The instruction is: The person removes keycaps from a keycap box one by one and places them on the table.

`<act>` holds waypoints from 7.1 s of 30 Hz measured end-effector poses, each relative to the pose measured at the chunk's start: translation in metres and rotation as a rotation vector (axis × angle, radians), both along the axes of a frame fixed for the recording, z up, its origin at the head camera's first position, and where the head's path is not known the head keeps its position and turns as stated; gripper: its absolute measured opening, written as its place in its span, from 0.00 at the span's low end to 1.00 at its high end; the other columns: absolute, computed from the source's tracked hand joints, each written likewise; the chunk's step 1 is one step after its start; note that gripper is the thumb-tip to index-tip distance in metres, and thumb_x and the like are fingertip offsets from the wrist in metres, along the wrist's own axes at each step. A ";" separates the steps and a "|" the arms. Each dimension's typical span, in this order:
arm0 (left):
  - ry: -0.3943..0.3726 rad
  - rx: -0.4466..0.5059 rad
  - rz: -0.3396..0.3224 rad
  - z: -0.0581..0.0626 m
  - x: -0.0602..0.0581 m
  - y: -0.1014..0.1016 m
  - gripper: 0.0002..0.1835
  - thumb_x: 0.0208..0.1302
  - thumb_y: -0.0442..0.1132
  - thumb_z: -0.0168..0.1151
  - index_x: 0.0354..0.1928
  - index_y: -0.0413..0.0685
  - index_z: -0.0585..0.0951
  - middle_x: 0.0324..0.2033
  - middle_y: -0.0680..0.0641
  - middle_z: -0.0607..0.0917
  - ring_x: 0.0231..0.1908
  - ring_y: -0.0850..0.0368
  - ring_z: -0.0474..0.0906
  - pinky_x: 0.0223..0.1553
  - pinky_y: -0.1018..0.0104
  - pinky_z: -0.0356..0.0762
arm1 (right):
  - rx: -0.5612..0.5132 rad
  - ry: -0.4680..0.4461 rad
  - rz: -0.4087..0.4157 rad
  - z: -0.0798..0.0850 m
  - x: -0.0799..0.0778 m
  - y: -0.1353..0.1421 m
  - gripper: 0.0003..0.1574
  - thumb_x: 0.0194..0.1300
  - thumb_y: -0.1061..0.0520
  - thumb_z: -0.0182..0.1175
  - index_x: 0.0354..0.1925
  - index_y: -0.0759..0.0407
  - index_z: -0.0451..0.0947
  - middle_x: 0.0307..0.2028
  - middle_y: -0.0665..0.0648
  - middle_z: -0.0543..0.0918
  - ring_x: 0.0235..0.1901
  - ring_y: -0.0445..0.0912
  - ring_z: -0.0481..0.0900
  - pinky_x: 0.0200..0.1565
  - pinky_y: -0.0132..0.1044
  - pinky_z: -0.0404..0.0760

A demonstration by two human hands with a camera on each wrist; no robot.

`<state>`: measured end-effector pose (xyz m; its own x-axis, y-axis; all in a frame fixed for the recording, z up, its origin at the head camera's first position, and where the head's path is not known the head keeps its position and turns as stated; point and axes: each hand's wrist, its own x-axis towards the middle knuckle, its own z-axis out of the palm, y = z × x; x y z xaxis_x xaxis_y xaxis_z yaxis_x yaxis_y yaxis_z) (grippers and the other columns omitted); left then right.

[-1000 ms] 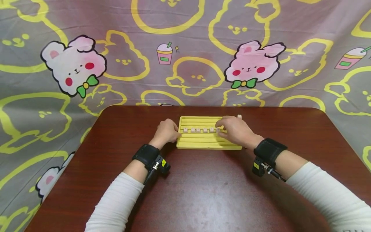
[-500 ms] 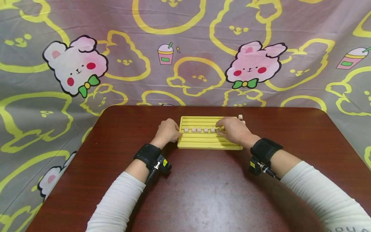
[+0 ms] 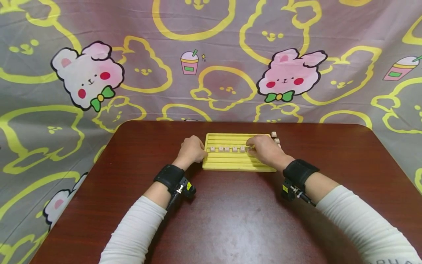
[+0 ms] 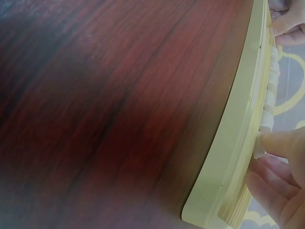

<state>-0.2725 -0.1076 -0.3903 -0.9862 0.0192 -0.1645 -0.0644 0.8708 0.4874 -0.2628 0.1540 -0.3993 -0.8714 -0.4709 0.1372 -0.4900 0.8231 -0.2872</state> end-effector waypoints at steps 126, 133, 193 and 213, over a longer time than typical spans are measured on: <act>0.015 -0.057 -0.018 0.000 0.000 0.003 0.16 0.49 0.35 0.64 0.09 0.49 0.72 0.09 0.52 0.76 0.15 0.58 0.72 0.15 0.71 0.64 | 0.041 0.074 0.054 0.027 0.033 0.044 0.07 0.58 0.61 0.65 0.37 0.59 0.83 0.33 0.52 0.84 0.31 0.43 0.75 0.35 0.37 0.75; 0.000 -0.053 -0.014 0.000 0.000 0.005 0.14 0.50 0.35 0.64 0.10 0.48 0.74 0.10 0.53 0.75 0.15 0.59 0.72 0.15 0.71 0.65 | 0.046 0.085 0.066 0.028 0.037 0.051 0.04 0.59 0.62 0.64 0.36 0.59 0.82 0.29 0.51 0.80 0.29 0.43 0.71 0.33 0.36 0.71; 0.023 -0.047 -0.035 -0.001 -0.001 0.006 0.22 0.54 0.38 0.64 0.06 0.50 0.67 0.07 0.54 0.68 0.10 0.61 0.63 0.13 0.72 0.59 | 0.056 0.043 0.060 0.004 0.072 0.089 0.09 0.54 0.62 0.68 0.36 0.53 0.85 0.30 0.47 0.83 0.29 0.37 0.75 0.33 0.35 0.76; 0.054 -0.049 -0.049 -0.003 -0.001 0.006 0.22 0.52 0.36 0.63 0.05 0.50 0.66 0.06 0.55 0.63 0.09 0.62 0.59 0.13 0.72 0.57 | 0.045 -0.002 0.049 -0.004 0.077 0.092 0.11 0.55 0.62 0.68 0.39 0.51 0.86 0.33 0.47 0.84 0.35 0.40 0.80 0.38 0.39 0.80</act>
<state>-0.2739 -0.1017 -0.3931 -0.9918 0.0606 -0.1128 0.0040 0.8951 0.4458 -0.1862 0.2462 -0.4029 -0.8475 -0.5186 0.1131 -0.5294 0.8102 -0.2515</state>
